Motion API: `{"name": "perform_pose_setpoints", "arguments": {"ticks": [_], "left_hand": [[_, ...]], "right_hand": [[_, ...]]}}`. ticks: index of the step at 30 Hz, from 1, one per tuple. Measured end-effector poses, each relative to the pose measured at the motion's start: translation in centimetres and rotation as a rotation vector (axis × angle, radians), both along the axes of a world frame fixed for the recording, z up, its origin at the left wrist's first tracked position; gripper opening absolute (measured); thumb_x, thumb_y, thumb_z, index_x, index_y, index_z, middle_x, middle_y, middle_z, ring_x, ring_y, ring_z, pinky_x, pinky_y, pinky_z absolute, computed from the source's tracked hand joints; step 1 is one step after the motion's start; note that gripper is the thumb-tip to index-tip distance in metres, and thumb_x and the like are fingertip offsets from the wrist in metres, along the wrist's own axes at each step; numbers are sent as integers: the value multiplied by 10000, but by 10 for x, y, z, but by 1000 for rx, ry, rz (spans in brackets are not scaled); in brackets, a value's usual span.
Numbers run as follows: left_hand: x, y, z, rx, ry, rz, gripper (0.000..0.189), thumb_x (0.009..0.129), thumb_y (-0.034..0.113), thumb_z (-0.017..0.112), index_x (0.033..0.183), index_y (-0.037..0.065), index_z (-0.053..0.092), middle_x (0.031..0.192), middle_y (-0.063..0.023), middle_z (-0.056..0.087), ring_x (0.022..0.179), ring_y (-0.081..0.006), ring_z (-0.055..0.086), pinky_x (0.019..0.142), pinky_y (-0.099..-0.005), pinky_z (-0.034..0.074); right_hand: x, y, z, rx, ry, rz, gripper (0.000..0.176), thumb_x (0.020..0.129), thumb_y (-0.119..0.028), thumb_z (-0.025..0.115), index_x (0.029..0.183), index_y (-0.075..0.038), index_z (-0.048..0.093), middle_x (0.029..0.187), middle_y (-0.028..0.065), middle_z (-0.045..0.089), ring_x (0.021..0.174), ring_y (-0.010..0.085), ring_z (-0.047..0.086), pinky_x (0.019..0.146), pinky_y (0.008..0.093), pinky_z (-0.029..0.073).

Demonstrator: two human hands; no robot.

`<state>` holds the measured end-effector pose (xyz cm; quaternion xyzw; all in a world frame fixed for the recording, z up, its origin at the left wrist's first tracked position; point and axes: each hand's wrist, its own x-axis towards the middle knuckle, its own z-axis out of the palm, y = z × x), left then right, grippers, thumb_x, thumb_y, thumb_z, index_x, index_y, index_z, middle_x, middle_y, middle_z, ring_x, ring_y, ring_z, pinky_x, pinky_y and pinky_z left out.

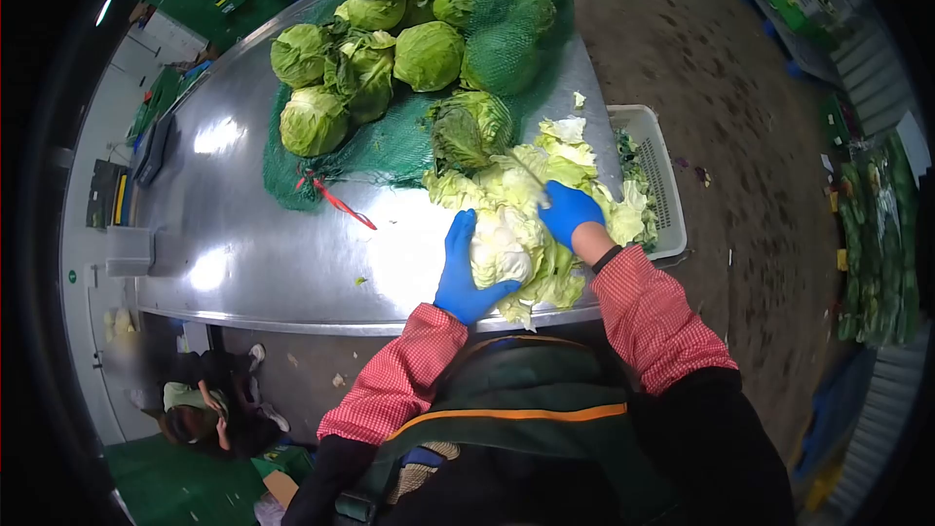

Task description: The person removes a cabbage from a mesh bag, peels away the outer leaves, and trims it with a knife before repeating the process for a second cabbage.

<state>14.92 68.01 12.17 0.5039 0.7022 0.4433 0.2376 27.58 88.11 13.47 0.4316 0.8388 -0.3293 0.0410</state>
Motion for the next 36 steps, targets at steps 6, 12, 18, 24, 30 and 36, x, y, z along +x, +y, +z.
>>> {"name": "perform_pose_setpoints", "arguments": {"ticks": [6, 12, 18, 24, 30, 36], "left_hand": [[-2, -19, -11, 104, -363, 98, 1176, 604, 227, 874, 1482, -4, 127, 1437, -207, 310, 1327, -312, 347, 1106, -401, 302], [-19, 10, -8, -23, -239, 236, 1122, 653, 284, 859, 1481, 12, 152, 1386, -228, 334, 1289, -342, 379, 1084, -421, 340], [15, 10, 16, -16, 139, 210, 1126, 622, 309, 851, 1481, 17, 183, 1412, -269, 272, 1308, -421, 326, 1093, -456, 316], [30, 9, 8, 20, 215, 218, 1113, 614, 314, 855, 1472, 19, 211, 1438, -282, 243, 1332, -428, 295, 1104, -457, 298], [-1, 11, 8, -25, 6, 196, 1060, 649, 288, 868, 1443, -2, 229, 1388, -195, 334, 1295, -338, 361, 1092, -413, 322], [0, 52, 43, -206, 191, 195, 977, 618, 352, 876, 1388, 11, 382, 1321, -231, 421, 1246, -363, 425, 1061, -398, 370]], "right_hand": [[16, -12, -18, 97, 55, -147, 397, 879, -389, 534, 1142, -95, 583, 1003, 191, 669, 921, 378, 637, 814, 470, 496], [23, -21, -6, 24, 65, -91, 555, 869, -488, 543, 1267, -102, 531, 1072, 212, 656, 977, 393, 625, 855, 452, 491], [6, -25, 22, -294, 119, -155, 1001, 769, -697, 569, 1451, -15, 298, 1296, 286, 528, 1185, 403, 538, 995, 412, 423], [14, -32, 3, -814, 405, -344, 904, 759, -231, 740, 1473, -63, 211, 1039, 129, 591, 592, 185, 566, 451, 321, 482], [44, -46, -21, -718, 565, -360, 801, 788, -213, 722, 1454, -102, 292, 977, 111, 626, 610, 175, 587, 497, 315, 489], [20, -46, -39, -398, 531, -420, 647, 799, -293, 688, 1364, -101, 439, 1009, 161, 666, 758, 264, 656, 699, 363, 522]]}}
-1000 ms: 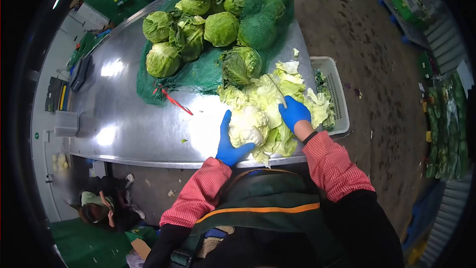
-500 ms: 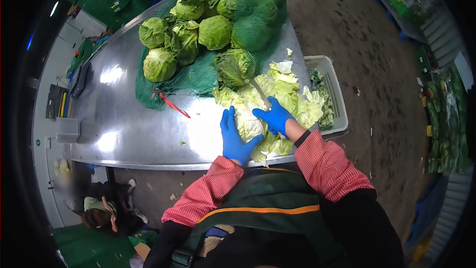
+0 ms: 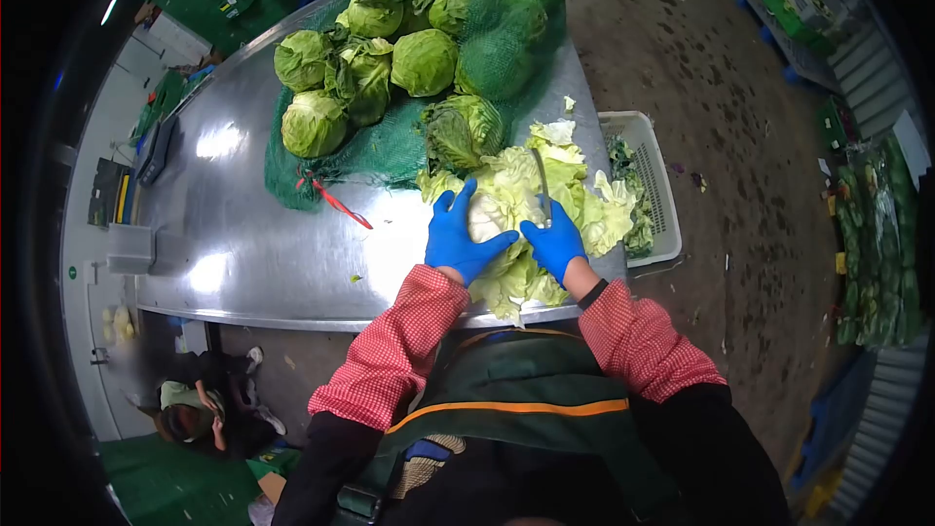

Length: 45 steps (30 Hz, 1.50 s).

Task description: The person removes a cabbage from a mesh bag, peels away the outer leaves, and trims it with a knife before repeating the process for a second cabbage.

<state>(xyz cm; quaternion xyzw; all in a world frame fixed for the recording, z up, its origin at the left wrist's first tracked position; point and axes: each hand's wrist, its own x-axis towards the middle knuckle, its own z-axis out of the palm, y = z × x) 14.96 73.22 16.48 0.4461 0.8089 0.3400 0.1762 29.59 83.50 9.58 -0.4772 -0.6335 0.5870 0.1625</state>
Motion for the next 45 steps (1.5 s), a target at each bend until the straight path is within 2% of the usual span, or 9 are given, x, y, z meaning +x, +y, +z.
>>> {"name": "perform_pose_setpoints", "arguments": {"ticks": [5, 10, 13, 24, 28, 31, 37, 42, 45], "left_hand": [[-34, -16, -43, 158, -153, 75, 861, 636, 406, 844, 1322, 30, 485, 1263, -228, 508, 1190, -377, 503, 1024, -425, 417], [-40, -43, -54, 405, -967, 384, 675, 789, 133, 761, 1361, 12, 423, 1300, -134, 529, 1201, -251, 505, 1041, -366, 406], [-18, -44, -23, 469, -623, 282, 715, 771, 115, 773, 1377, 19, 405, 1343, -125, 487, 1237, -245, 469, 1065, -365, 381], [-30, -52, -9, 714, -984, 466, 560, 872, 128, 642, 1375, 56, 407, 1282, -125, 524, 1173, -234, 518, 1012, -355, 434], [-43, -54, -11, 813, -1656, 331, 517, 901, 233, 594, 1359, 59, 428, 1275, -110, 543, 1164, -250, 536, 1018, -378, 434], [-44, -49, -36, 834, -1492, 344, 511, 906, 270, 575, 1352, 61, 437, 1283, -102, 539, 1169, -250, 537, 1018, -388, 434], [-34, -46, -21, 769, -1322, 443, 634, 883, 444, 572, 1377, 73, 425, 1349, -135, 519, 1206, -287, 540, 1019, -432, 442], [-40, -45, -19, 857, -1331, 467, 519, 908, 265, 580, 1360, 73, 414, 1283, -142, 533, 1165, -276, 547, 1000, -405, 456], [-31, -43, -16, 864, -1231, 465, 507, 912, 198, 596, 1361, 81, 391, 1285, -155, 513, 1159, -272, 539, 993, -395, 462]], "right_hand": [[18, -5, 21, 185, -56, 33, 617, 776, -322, 695, 1332, -153, 486, 989, 190, 669, 871, 336, 658, 784, 407, 511], [23, 10, 58, 406, -289, 159, 924, 743, -518, 715, 1467, -133, 289, 1182, 219, 606, 980, 369, 640, 810, 429, 509], [-4, -7, 132, 496, -291, 323, 1076, 721, -619, 701, 1512, -132, 159, 1230, 250, 580, 1013, 420, 612, 833, 445, 500], [-1, -2, 78, 462, -122, 249, 381, 847, -221, 616, 1226, -221, 583, 824, 139, 647, 748, 319, 645, 699, 404, 515], [-8, 10, 88, 601, -222, 278, 680, 839, -426, 656, 1409, -160, 397, 1074, 197, 646, 898, 360, 653, 761, 430, 522], [-26, -27, 160, 585, -211, 426, 904, 794, -577, 647, 1491, -165, 246, 1174, 224, 604, 920, 379, 650, 763, 439, 525], [-29, -29, 121, 477, -85, 214, 228, 877, -198, 623, 1071, -79, 609, 875, 77, 702, 763, 259, 676, 703, 319, 528], [-26, -15, 125, 305, -142, 309, 615, 804, -500, 677, 1272, -134, 519, 1020, 174, 681, 902, 322, 668, 781, 390, 525], [-49, -39, 136, 606, -311, 380, 862, 745, -624, 670, 1407, -139, 407, 1047, 219, 666, 964, 371, 648, 821, 422, 512]]}}
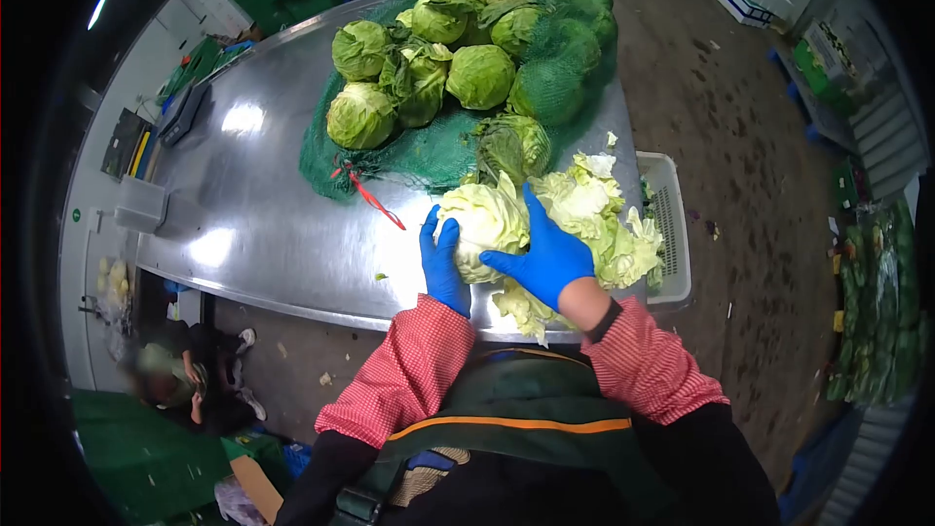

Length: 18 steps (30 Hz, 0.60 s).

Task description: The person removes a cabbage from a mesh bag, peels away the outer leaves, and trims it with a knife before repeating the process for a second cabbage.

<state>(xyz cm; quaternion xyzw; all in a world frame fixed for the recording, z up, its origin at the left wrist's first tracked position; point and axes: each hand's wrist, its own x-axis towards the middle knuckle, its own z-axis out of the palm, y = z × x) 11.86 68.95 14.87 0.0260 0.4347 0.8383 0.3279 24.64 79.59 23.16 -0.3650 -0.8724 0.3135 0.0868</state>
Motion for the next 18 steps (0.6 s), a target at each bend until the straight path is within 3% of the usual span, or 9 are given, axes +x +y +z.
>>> {"name": "perform_pose_setpoints", "arguments": {"ticks": [1, 4, 8, 14, 15, 18], "left_hand": [[1, 1, 4, -7, -7, 5, 510, 910, 205, 601, 1359, 79, 392, 1288, -153, 511, 1160, -269, 538, 993, -395, 462], [-7, -3, -16, 67, -154, -16, 527, 891, 257, 630, 1335, 76, 413, 1268, -128, 527, 1153, -250, 543, 990, -397, 463], [-7, -8, -25, 34, -286, -63, 499, 890, 346, 614, 1290, 88, 468, 1259, -109, 542, 1195, -257, 529, 996, -413, 458], [4, -11, 40, 94, -477, -275, 690, 900, 591, 435, 1411, 129, 414, 1403, -117, 483, 1271, -327, 478, 1075, -509, 359], [5, -11, 45, 115, -502, -291, 698, 898, 602, 422, 1416, 134, 410, 1410, -118, 475, 1279, -333, 468, 1079, -521, 349], [8, -12, 41, 192, -547, -309, 717, 894, 619, 409, 1425, 137, 403, 1424, -122, 461, 1292, -335, 454, 1085, -529, 338]], "right_hand": [[-1, 1, -3, -14, 2, 6, 913, 758, -622, 652, 1452, -117, 339, 1043, 219, 666, 975, 380, 643, 842, 439, 503], [3, 7, -10, -282, -44, 68, 872, 770, -577, 659, 1438, -103, 357, 1027, 214, 671, 962, 374, 647, 842, 432, 504], [1, -9, -23, -225, 113, -41, 625, 771, -418, 725, 1260, -87, 518, 857, 153, 678, 793, 324, 667, 711, 394, 520], [8, 8, -52, -219, 130, -54, 538, 834, -416, 650, 1265, -127, 509, 845, 166, 677, 819, 346, 665, 718, 424, 524], [8, 8, -49, -280, 141, -5, 689, 812, -466, 659, 1373, -147, 418, 960, 191, 667, 862, 366, 659, 743, 440, 524], [5, -19, -12, -70, 92, 94, 880, 783, -510, 667, 1479, -167, 252, 1121, 240, 612, 913, 393, 646, 772, 454, 521]]}}
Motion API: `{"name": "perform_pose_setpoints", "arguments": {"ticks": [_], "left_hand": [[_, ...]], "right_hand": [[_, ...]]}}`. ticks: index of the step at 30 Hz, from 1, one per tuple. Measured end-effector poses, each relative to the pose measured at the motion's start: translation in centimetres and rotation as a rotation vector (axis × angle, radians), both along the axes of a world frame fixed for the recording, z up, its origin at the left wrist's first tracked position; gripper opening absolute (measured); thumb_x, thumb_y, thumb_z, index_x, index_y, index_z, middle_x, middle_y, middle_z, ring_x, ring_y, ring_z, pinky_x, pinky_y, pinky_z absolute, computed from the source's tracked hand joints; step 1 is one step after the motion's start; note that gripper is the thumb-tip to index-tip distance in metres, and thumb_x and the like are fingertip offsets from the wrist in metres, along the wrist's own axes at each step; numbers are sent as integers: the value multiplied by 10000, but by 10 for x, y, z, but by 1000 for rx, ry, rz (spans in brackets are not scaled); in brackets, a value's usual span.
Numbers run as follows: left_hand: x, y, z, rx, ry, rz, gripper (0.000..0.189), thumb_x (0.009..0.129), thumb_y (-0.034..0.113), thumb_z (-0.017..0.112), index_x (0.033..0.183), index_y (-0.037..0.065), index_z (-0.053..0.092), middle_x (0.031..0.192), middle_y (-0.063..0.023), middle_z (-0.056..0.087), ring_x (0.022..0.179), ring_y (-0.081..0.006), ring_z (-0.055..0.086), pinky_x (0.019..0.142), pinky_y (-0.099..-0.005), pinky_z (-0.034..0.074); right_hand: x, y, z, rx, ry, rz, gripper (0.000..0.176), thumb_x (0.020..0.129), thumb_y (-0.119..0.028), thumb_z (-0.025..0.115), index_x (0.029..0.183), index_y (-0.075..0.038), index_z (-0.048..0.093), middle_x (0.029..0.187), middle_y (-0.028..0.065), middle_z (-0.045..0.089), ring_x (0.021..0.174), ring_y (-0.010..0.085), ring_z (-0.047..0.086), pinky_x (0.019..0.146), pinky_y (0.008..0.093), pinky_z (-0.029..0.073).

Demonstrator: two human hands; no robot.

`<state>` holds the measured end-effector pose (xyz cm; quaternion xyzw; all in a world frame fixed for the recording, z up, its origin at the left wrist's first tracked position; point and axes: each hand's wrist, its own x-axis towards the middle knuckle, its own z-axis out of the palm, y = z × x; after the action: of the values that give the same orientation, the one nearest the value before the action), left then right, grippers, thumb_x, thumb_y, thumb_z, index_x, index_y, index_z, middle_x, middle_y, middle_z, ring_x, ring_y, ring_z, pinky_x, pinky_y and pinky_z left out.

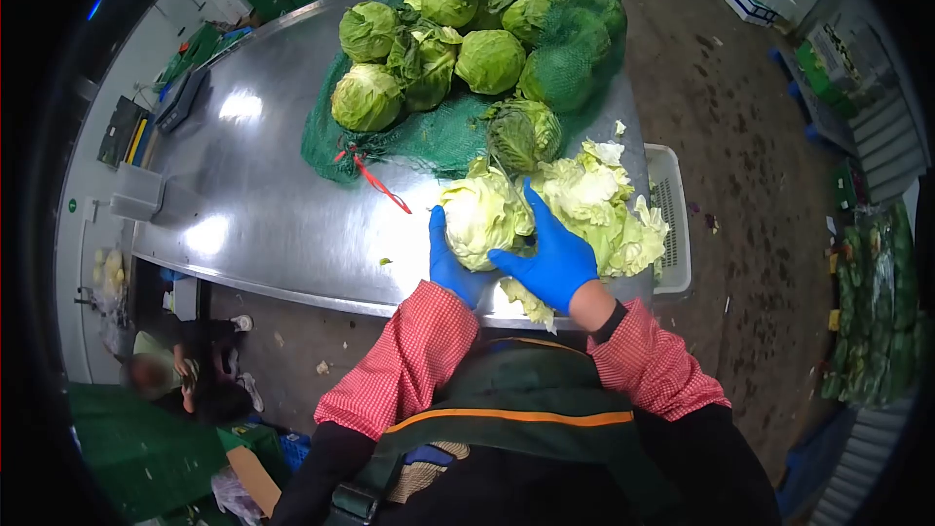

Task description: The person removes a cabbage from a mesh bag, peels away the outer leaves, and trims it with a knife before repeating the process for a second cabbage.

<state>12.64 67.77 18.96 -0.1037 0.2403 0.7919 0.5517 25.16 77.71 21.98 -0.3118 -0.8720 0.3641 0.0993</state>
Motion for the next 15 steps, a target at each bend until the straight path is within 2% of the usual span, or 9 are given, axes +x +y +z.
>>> {"name": "perform_pose_setpoints", "arguments": {"ticks": [1, 10, 15], "left_hand": [[1, 2, -2, 32, -13, 2, 722, 893, 621, 409, 1427, 136, 401, 1428, -124, 457, 1295, -333, 452, 1086, -528, 337], [9, 4, -7, -141, 34, 42, 688, 898, 571, 453, 1426, 134, 396, 1422, -121, 463, 1286, -329, 461, 1077, -499, 361], [13, 6, -17, -156, 50, 76, 673, 890, 543, 475, 1420, 133, 402, 1413, -123, 471, 1278, -328, 470, 1067, -500, 371]], "right_hand": [[-4, -1, 6, -30, -103, -4, 993, 748, -526, 693, 1510, -158, 174, 1131, 241, 602, 949, 399, 632, 825, 448, 509], [-7, -10, -2, 16, -145, -119, 823, 744, -356, 656, 1455, -122, 313, 1131, 237, 609, 890, 392, 646, 776, 458, 524], [8, -7, -27, 148, 58, -166, 652, 771, -279, 641, 1380, -168, 437, 939, 188, 665, 773, 352, 661, 683, 434, 530]]}}
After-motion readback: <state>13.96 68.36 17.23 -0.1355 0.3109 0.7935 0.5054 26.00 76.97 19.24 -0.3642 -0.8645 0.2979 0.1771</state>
